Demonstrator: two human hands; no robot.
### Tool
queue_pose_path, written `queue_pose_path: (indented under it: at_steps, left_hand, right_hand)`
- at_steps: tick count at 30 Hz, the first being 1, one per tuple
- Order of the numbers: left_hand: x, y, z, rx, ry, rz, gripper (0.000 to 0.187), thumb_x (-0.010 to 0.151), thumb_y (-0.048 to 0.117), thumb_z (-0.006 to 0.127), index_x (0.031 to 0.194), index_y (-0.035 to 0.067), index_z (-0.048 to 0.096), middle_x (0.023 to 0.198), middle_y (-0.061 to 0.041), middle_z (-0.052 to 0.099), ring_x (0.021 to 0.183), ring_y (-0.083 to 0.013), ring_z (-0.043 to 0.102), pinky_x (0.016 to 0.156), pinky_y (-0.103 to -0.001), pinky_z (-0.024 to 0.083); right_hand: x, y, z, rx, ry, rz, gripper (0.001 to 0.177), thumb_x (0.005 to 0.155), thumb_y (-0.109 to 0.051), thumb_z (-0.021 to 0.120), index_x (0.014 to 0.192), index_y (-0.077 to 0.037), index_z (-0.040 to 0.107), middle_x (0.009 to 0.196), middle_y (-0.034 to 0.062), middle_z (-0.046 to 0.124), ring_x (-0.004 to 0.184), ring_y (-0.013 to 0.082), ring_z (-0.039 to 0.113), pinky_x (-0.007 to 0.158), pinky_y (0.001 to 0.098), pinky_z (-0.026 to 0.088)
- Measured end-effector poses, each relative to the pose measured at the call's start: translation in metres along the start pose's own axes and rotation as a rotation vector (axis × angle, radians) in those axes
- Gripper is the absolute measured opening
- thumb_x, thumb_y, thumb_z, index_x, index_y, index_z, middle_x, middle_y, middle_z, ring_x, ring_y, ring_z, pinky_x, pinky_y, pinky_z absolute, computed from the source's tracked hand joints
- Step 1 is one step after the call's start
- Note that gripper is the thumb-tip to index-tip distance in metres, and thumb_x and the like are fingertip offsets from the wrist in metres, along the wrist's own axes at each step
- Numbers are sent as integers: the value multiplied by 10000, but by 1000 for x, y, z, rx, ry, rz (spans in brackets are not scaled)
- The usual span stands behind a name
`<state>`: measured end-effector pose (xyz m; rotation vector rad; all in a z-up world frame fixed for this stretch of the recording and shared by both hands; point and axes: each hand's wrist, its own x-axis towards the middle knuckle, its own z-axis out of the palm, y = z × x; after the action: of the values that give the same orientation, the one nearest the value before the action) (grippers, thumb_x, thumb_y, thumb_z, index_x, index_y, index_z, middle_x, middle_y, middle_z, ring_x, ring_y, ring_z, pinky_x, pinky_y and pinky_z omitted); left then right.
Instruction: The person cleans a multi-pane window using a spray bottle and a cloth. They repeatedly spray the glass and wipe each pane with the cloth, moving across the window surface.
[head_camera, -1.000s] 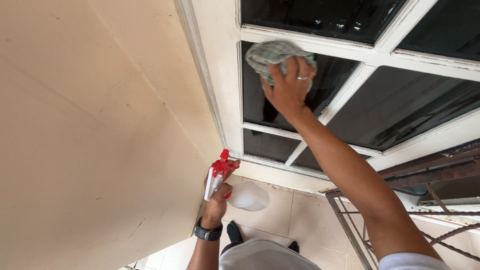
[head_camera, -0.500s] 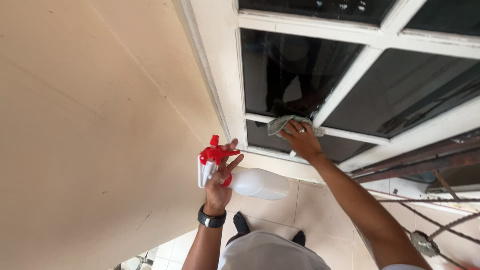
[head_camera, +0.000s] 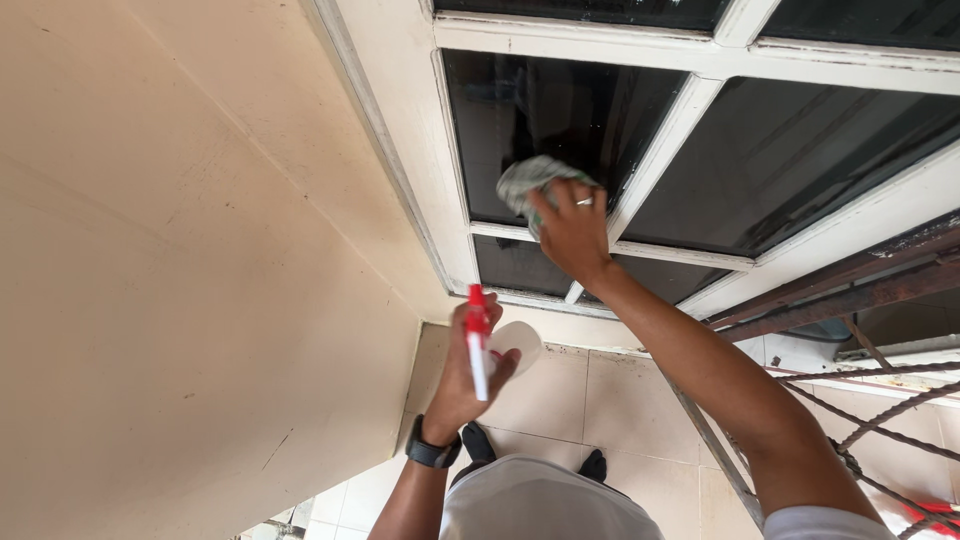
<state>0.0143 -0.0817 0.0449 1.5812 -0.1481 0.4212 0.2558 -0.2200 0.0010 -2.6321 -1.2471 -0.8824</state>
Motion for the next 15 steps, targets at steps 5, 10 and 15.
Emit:
queue_pose_path:
  at_steps: [5, 10, 15]
  left_hand:
    - [-3, -4, -6, 367, -11, 39, 607, 885, 70, 720, 1433, 10, 465, 1380, -192, 601, 1279, -347, 601, 1073, -426, 486]
    - [-22, -17, -13, 275, 17, 99, 669, 876, 35, 629, 1502, -17, 397, 1461, -223, 586, 1333, -366, 605, 1117, -448, 443]
    - [-37, -40, -6, 93, 89, 22, 589, 908, 52, 630, 1465, -13, 449, 1447, -209, 595, 1388, -361, 559, 1168, -487, 432]
  right_hand:
    - [-19, 10, 16, -78, -290, -217, 601, 775, -200, 785, 1347, -198, 599, 1260, 42, 544, 1176, 232, 496, 903, 444, 378]
    - [-10, 22, 3, -94, -135, 1, 644, 760, -248, 831, 1356, -202, 593, 1241, 106, 530, 1121, 274, 483, 865, 459, 375]
    - [-1, 15, 19, 27, 191, 251, 697, 759, -250, 857, 1364, -147, 526, 1323, 171, 465, 1239, 341, 440, 973, 520, 398]
